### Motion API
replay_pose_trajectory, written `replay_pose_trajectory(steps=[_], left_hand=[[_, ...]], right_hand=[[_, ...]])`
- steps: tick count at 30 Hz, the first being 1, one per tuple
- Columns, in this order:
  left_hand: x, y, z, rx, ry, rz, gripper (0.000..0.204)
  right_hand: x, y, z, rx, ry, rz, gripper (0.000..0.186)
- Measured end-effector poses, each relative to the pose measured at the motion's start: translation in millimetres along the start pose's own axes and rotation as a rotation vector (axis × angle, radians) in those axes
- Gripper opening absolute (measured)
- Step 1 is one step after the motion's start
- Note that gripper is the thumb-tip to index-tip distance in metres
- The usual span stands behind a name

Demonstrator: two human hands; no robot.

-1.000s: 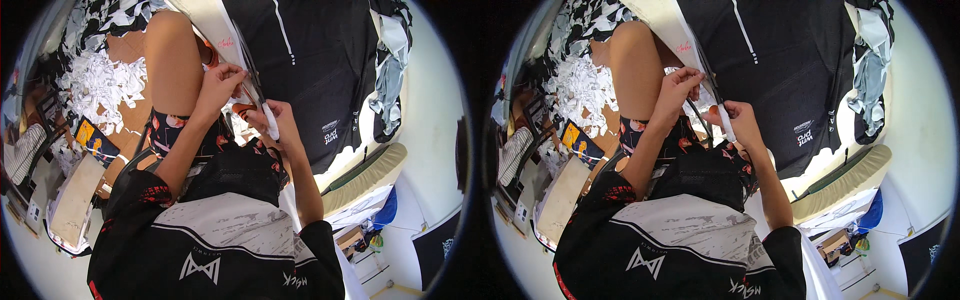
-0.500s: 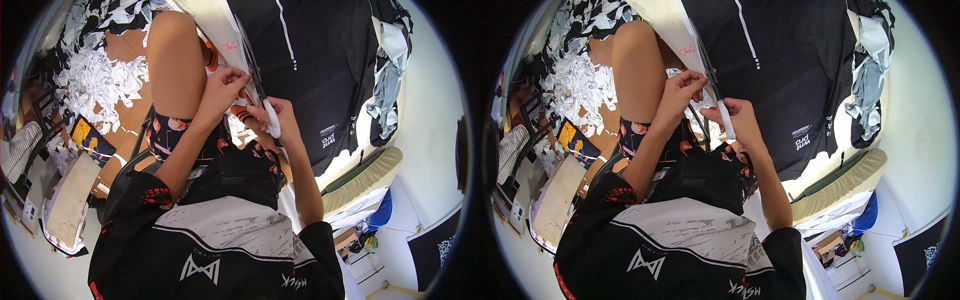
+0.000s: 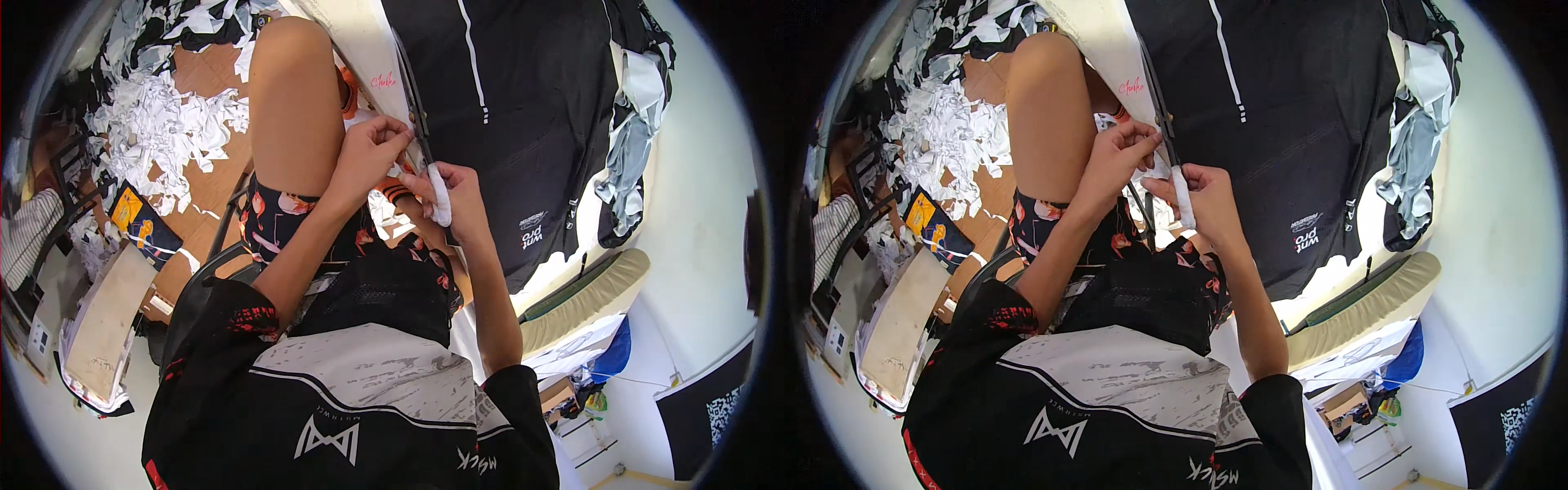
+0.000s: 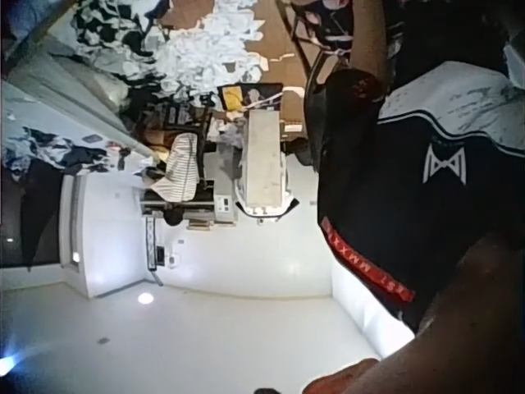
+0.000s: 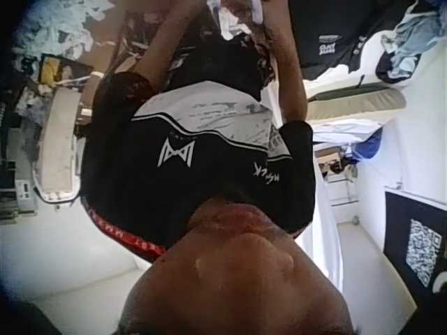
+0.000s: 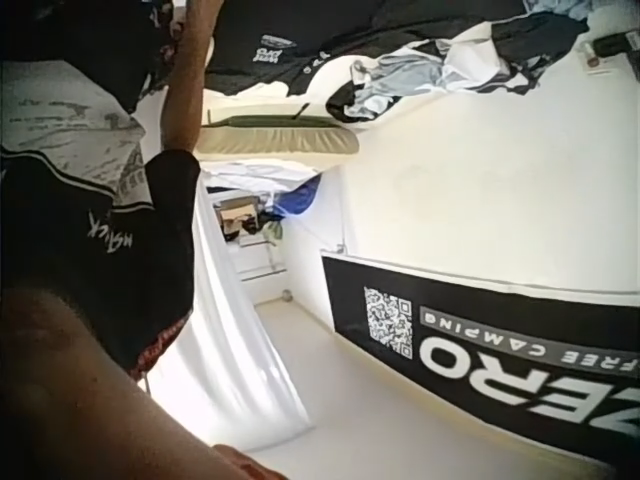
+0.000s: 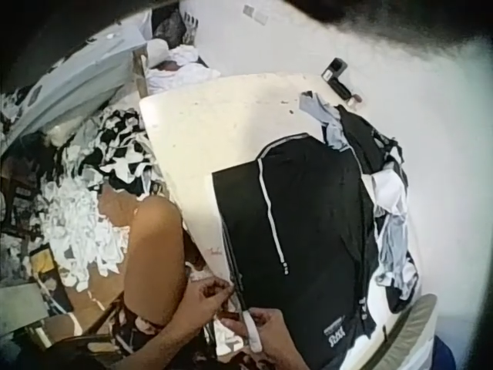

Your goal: Cutting out clothing patterns from a piece of black fabric using scissors.

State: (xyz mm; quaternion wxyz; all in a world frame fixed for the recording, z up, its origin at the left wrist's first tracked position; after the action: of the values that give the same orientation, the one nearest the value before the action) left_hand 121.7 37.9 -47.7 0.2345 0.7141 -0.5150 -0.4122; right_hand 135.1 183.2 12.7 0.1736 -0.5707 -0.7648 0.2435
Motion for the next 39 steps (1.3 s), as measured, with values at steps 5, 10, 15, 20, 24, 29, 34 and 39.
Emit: replay_pose_trajectory(steps=[5,10,15,20,24,29,34,39], left_hand=[[-1.9,-3.5,0.9,-0.010,-0.010,-0.022,0.017],[-0.2,-5.8,3.2,-0.019,0.003,-0.017,0.014],[-1.5,-10.8,4.2,-0.012,-0.027,0.017,0.013],[-1.7,-13.9,4.3,-0.029,-0.033,0.043,0.013],[-2.9,-15.5,3.5,-0.015,-0.044,-0.024,0.014],[-1.5,-11.4,4.5,-0.047,-0.070,-0.002,0.015],[-1.4,6.9,-6.5,-0.085,-0.048,0.256,0.021],[37.1,137.0,2.1,-0.730,0.446,0.740,0.027]], right_hand=[[1.3,-7.1,3.8,0.006,-0.007,0.046,0.029],[-2.8,-19.2,13.3,0.024,-0.038,0.117,0.028],[0.0,-20.1,16.7,0.053,-0.030,0.070,0.028],[-0.7,-16.1,19.7,0.053,-0.014,0.014,0.029],[-2.2,-25.5,21.4,0.065,-0.020,0.016,0.027],[1.3,-39.1,23.8,0.047,-0.029,0.019,0.028],[3.3,-41.4,26.8,0.101,-0.075,-0.007,0.028],[11.4,-27.4,23.0,0.064,-0.050,-0.043,0.026]])
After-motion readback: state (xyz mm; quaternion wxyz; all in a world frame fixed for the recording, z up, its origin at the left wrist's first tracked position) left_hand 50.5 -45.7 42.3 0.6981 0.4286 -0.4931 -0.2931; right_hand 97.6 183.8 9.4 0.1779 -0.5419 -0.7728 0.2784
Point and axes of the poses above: each hand's wrist, its own z-axis towards the middle knuckle, its own x-axis out of the back of the hand, y = z × x, the point moved 6 cm from there along z, towards the middle knuckle, and after that the axes turned 4 degrees about -x, right-handed, at the moved point
